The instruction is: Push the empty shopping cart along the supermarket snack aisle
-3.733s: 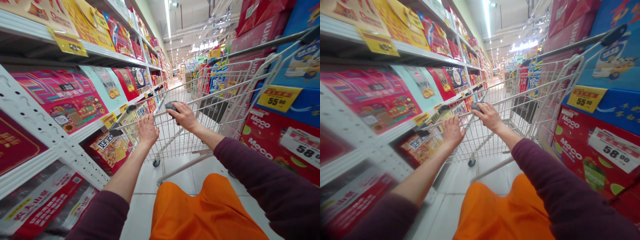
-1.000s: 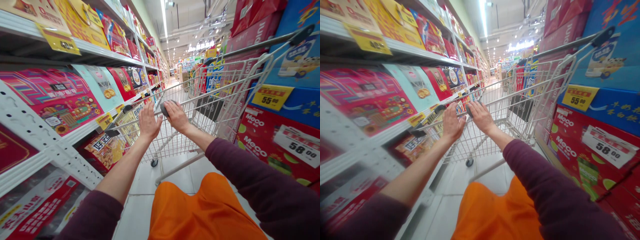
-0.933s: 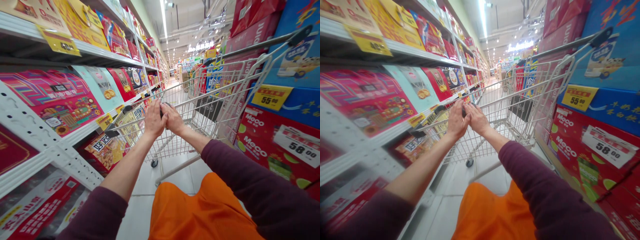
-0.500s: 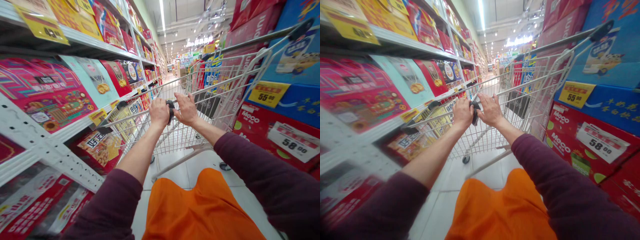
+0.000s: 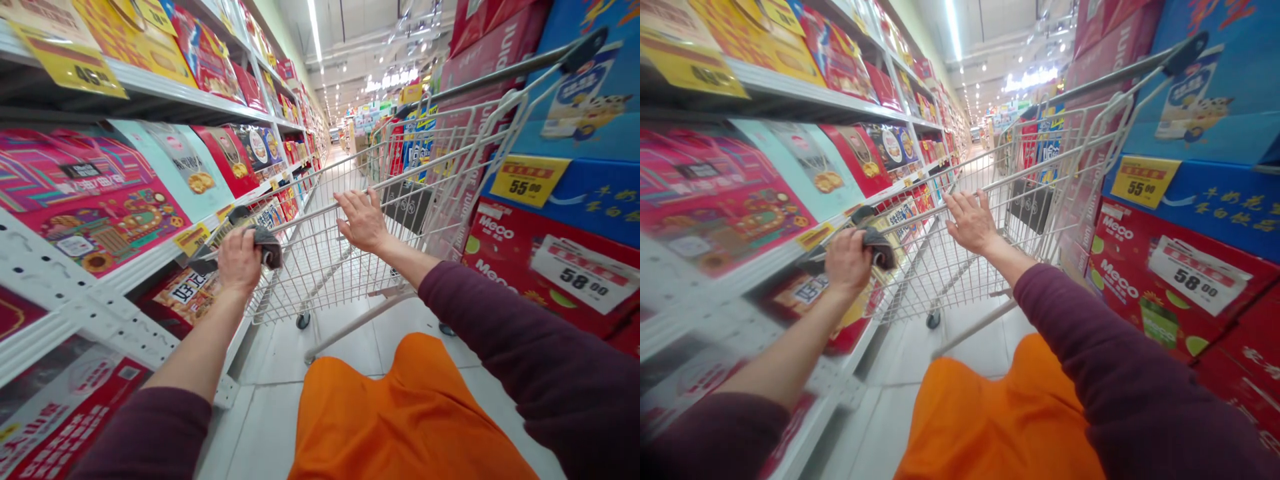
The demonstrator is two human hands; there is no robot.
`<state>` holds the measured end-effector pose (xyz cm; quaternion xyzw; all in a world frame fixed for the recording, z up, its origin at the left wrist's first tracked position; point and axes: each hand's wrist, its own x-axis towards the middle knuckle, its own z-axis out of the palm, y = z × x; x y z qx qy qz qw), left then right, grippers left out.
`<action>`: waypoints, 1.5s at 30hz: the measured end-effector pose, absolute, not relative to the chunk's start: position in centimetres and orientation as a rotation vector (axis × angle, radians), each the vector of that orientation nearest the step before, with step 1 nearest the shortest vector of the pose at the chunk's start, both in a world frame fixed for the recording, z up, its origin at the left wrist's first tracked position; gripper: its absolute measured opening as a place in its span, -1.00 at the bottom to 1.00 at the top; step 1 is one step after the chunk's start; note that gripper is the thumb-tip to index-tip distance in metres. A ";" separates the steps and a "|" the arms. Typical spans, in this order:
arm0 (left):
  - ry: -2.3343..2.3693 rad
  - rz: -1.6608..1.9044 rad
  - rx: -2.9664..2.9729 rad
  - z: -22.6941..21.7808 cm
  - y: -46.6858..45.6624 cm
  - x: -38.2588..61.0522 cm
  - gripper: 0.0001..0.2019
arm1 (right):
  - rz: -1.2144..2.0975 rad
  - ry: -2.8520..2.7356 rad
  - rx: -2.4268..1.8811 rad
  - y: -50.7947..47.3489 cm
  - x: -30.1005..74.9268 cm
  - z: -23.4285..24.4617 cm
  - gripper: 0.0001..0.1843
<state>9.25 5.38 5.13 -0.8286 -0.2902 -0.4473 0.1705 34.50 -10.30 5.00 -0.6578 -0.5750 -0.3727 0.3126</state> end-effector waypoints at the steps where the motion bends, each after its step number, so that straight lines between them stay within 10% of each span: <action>1: -0.824 -1.280 -2.354 4.9 5.7 8.7 -0.69 | -0.977 -1.522 -1.731 -10.2 34.2 5.0 -0.43; 45: -0.805 -1.333 -2.399 4.2 5.7 8.6 -0.66 | -0.918 -1.742 -1.619 -7.6 29.9 5.1 -0.48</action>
